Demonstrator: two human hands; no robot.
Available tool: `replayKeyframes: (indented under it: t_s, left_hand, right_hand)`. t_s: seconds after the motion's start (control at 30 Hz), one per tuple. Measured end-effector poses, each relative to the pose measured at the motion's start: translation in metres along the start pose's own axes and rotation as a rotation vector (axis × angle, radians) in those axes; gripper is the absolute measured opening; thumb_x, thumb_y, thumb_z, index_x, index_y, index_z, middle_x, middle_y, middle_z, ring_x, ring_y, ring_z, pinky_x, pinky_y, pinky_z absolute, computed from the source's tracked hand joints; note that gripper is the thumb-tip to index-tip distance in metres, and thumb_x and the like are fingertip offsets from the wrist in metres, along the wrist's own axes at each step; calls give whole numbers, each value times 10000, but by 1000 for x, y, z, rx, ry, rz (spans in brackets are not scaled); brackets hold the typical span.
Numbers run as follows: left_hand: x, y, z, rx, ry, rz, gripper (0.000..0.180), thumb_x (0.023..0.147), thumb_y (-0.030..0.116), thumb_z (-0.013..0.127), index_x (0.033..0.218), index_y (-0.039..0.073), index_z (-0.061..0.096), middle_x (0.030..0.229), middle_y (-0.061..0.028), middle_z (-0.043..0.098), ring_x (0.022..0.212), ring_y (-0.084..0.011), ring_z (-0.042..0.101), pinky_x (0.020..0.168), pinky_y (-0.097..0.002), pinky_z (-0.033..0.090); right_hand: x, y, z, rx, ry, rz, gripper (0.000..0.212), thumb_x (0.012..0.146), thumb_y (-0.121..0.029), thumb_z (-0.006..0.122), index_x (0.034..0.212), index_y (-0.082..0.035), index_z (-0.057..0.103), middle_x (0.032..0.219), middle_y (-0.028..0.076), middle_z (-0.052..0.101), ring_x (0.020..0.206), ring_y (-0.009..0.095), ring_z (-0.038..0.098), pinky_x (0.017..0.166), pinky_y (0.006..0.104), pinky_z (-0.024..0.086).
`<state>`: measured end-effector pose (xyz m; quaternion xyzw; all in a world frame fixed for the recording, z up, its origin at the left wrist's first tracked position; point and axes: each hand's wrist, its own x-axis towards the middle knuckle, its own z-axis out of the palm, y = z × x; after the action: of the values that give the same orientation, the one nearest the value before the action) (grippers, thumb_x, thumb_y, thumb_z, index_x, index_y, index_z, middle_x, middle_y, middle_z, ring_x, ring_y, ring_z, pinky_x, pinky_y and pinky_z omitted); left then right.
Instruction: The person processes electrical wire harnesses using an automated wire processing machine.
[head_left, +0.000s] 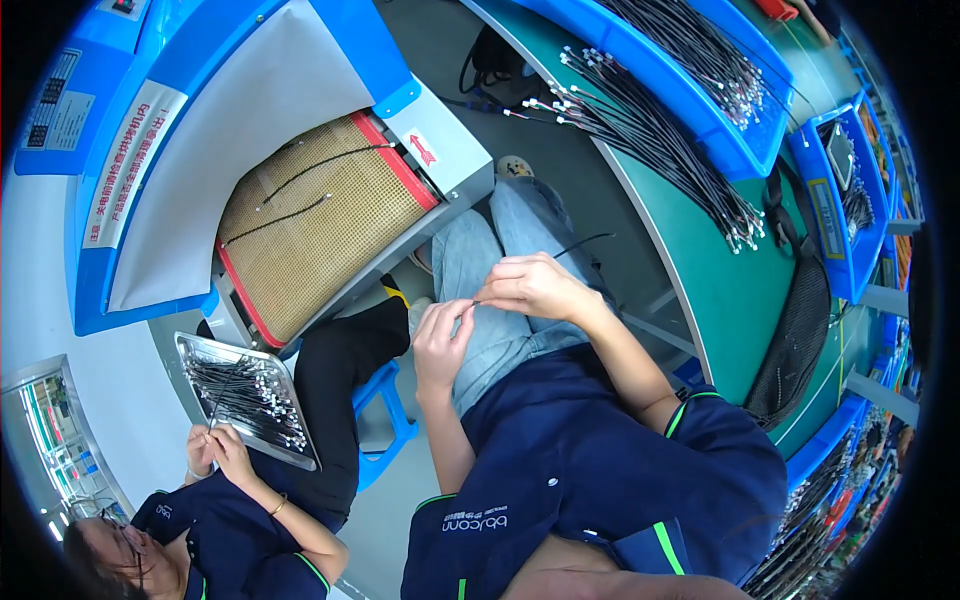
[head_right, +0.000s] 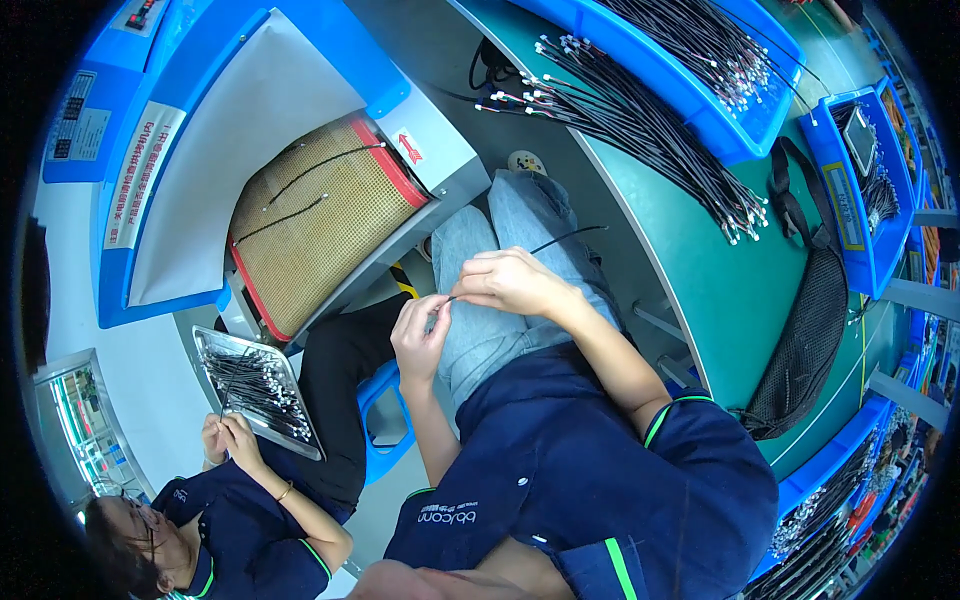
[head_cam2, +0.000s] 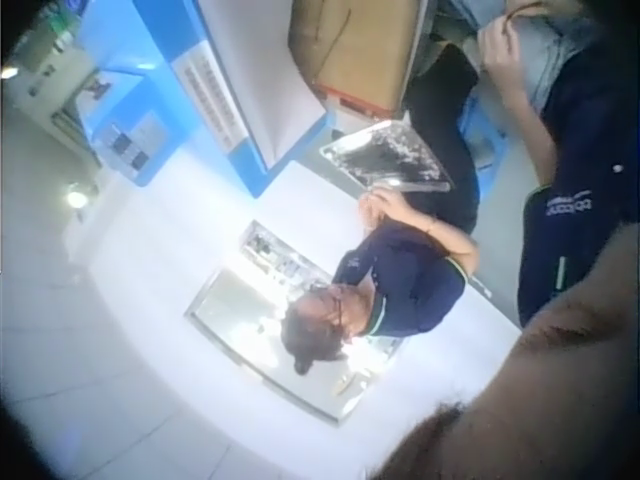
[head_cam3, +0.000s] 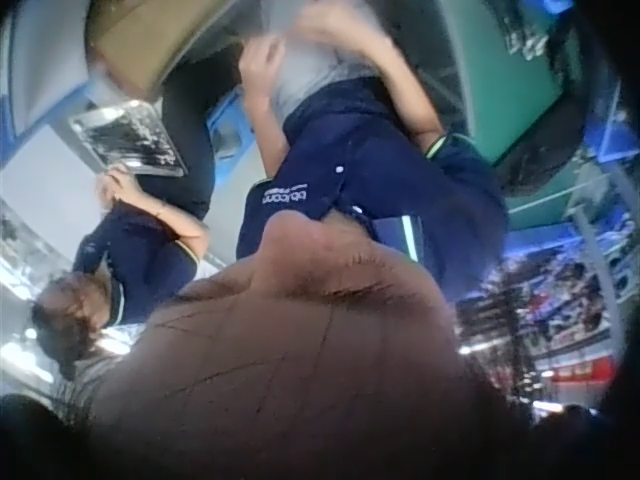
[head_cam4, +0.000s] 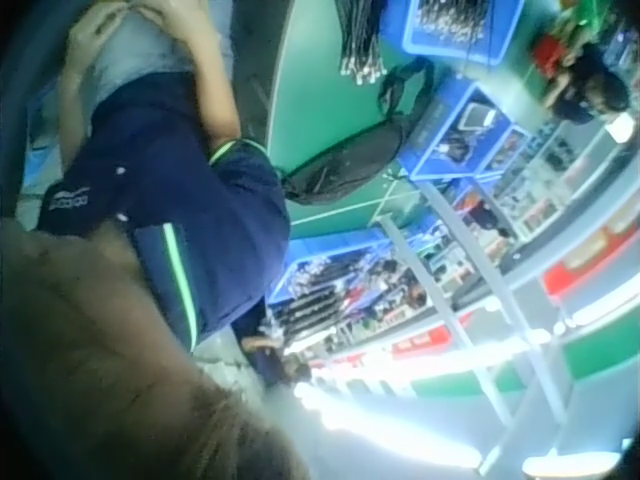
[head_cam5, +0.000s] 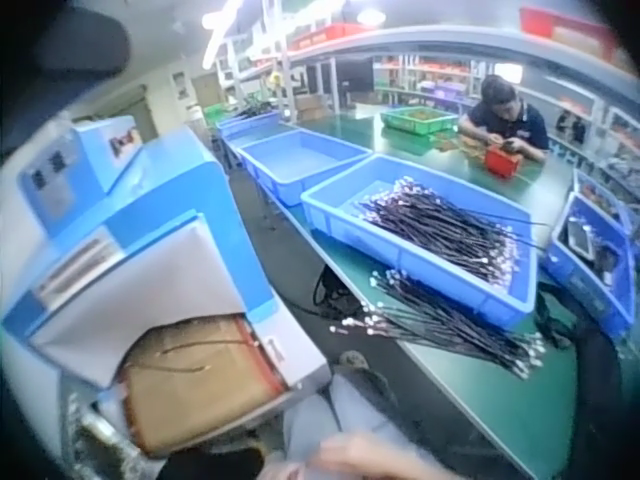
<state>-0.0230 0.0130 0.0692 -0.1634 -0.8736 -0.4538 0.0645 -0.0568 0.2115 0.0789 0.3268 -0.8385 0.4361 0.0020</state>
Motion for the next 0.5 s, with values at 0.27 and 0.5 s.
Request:
replayKeyframes:
  t_s: [0.27,0.5]
  left_hand:
    - [2,-3,-1,44,58,73,171,719,-35,704,868,28,645,822,-83,658,750,-237,631,664,-325,504]
    - [3,-5,0,87,25,100,168,713,-23,712,860,28,648,817,-85,656,755,-244,632,665,-329,506]
  right_hand:
    - [-1,9,2,90,40,21,115,778,-132,703,845,-48,661,779,57,627,724,230,613,649,328,503]
    - [-4,11,2,95,27,32,122,786,-135,695,846,-34,660,783,64,626,717,238,611,649,333,501]
